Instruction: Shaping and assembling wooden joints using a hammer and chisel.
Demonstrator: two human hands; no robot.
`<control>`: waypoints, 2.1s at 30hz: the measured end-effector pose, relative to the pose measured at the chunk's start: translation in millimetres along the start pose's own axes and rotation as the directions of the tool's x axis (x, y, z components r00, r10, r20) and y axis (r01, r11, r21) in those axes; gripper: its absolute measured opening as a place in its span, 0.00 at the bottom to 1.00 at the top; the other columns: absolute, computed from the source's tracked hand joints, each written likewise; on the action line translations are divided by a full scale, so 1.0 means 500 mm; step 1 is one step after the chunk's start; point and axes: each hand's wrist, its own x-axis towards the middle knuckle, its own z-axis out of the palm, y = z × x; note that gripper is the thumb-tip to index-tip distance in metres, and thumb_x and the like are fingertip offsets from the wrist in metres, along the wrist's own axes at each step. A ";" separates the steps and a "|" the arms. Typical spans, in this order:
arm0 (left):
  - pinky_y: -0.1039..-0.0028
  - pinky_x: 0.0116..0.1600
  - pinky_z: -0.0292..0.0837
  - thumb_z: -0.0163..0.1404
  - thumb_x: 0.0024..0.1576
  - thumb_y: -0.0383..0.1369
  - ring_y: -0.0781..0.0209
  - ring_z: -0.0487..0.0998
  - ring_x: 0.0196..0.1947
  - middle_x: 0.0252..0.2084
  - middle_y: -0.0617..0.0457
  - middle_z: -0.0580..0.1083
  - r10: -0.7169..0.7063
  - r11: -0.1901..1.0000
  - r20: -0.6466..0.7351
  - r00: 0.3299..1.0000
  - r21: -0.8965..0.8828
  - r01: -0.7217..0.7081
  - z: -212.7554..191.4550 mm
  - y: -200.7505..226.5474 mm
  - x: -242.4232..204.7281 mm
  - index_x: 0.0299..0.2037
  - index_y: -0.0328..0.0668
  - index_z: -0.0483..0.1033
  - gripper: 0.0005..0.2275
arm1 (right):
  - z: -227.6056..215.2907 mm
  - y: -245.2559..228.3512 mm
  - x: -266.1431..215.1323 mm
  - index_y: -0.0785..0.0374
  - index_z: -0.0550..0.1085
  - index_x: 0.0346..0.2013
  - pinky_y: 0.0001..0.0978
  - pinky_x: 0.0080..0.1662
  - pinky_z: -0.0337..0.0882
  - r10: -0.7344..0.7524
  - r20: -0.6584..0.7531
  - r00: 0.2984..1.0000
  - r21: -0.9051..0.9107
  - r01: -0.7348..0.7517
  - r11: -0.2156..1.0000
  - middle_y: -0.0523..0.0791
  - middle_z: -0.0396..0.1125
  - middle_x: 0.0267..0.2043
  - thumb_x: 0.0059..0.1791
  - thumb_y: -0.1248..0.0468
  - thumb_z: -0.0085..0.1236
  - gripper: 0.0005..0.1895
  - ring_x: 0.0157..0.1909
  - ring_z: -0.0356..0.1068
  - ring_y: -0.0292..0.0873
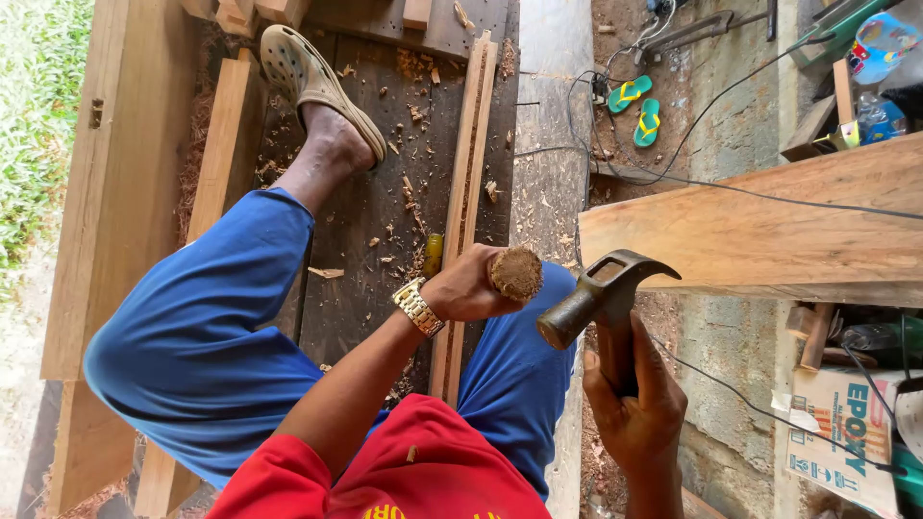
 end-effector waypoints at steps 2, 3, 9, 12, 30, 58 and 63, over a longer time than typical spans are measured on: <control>0.74 0.45 0.81 0.63 0.49 0.28 0.68 0.81 0.37 0.38 0.53 0.81 0.023 1.000 -0.005 1.000 0.017 -0.023 0.001 0.006 -0.004 0.42 0.35 0.78 0.13 | 0.000 0.005 -0.001 0.70 0.66 0.66 0.36 0.42 0.75 0.005 0.009 1.000 0.008 -0.005 1.000 0.56 0.74 0.41 0.47 0.68 0.64 0.33 0.39 0.78 0.46; 0.73 0.46 0.80 0.63 0.48 0.28 0.68 0.81 0.37 0.38 0.52 0.81 0.051 0.998 -0.008 0.999 0.033 -0.051 0.001 0.010 -0.004 0.44 0.34 0.78 0.14 | 0.000 0.007 0.000 0.71 0.65 0.67 0.36 0.42 0.75 0.006 0.015 1.000 0.012 -0.006 1.000 0.56 0.74 0.40 0.47 0.68 0.63 0.33 0.39 0.78 0.46; 0.72 0.44 0.80 0.63 0.49 0.28 0.68 0.80 0.36 0.37 0.52 0.81 0.013 0.998 0.024 1.000 0.060 -0.014 0.003 0.001 -0.012 0.42 0.34 0.76 0.13 | 0.005 0.003 0.000 0.71 0.65 0.66 0.34 0.43 0.75 0.010 -0.012 1.000 0.046 -0.009 0.999 0.56 0.74 0.40 0.48 0.68 0.64 0.33 0.39 0.77 0.45; 0.73 0.41 0.79 0.63 0.48 0.28 0.67 0.80 0.35 0.36 0.52 0.81 0.037 0.996 0.043 0.998 0.079 -0.040 0.001 0.001 -0.013 0.42 0.35 0.76 0.14 | 0.019 0.029 -0.015 0.68 0.63 0.68 0.34 0.40 0.75 -0.022 0.023 0.999 0.083 0.020 0.996 0.53 0.75 0.38 0.47 0.68 0.61 0.34 0.33 0.76 0.42; 0.73 0.41 0.75 0.63 0.51 0.28 0.72 0.74 0.35 0.34 0.53 0.78 0.162 0.985 0.073 0.984 -0.068 -0.157 -0.021 -0.023 -0.045 0.40 0.35 0.74 0.12 | 0.060 -0.007 0.001 0.57 0.64 0.70 0.42 0.35 0.75 0.056 0.362 0.931 -0.208 0.022 0.978 0.54 0.73 0.34 0.45 0.65 0.66 0.39 0.30 0.75 0.49; 0.78 0.44 0.75 0.61 0.59 0.36 0.72 0.76 0.38 0.37 0.57 0.76 0.136 0.962 -0.571 0.810 -0.120 -0.246 -0.075 -0.012 -0.078 0.39 0.37 0.76 0.10 | 0.200 0.130 -0.115 0.61 0.69 0.62 0.30 0.17 0.62 0.727 0.329 0.603 0.207 -0.797 0.568 0.43 0.64 0.21 0.48 0.66 0.60 0.27 0.14 0.61 0.35; 0.78 0.40 0.75 0.60 0.57 0.32 0.73 0.75 0.33 0.34 0.55 0.76 0.104 0.979 -0.639 0.762 -0.071 -0.193 -0.070 -0.046 -0.086 0.33 0.37 0.76 0.08 | 0.199 0.129 -0.114 0.62 0.69 0.62 0.30 0.17 0.62 0.730 0.325 0.601 0.208 -0.799 0.564 0.43 0.65 0.21 0.48 0.66 0.60 0.27 0.14 0.61 0.35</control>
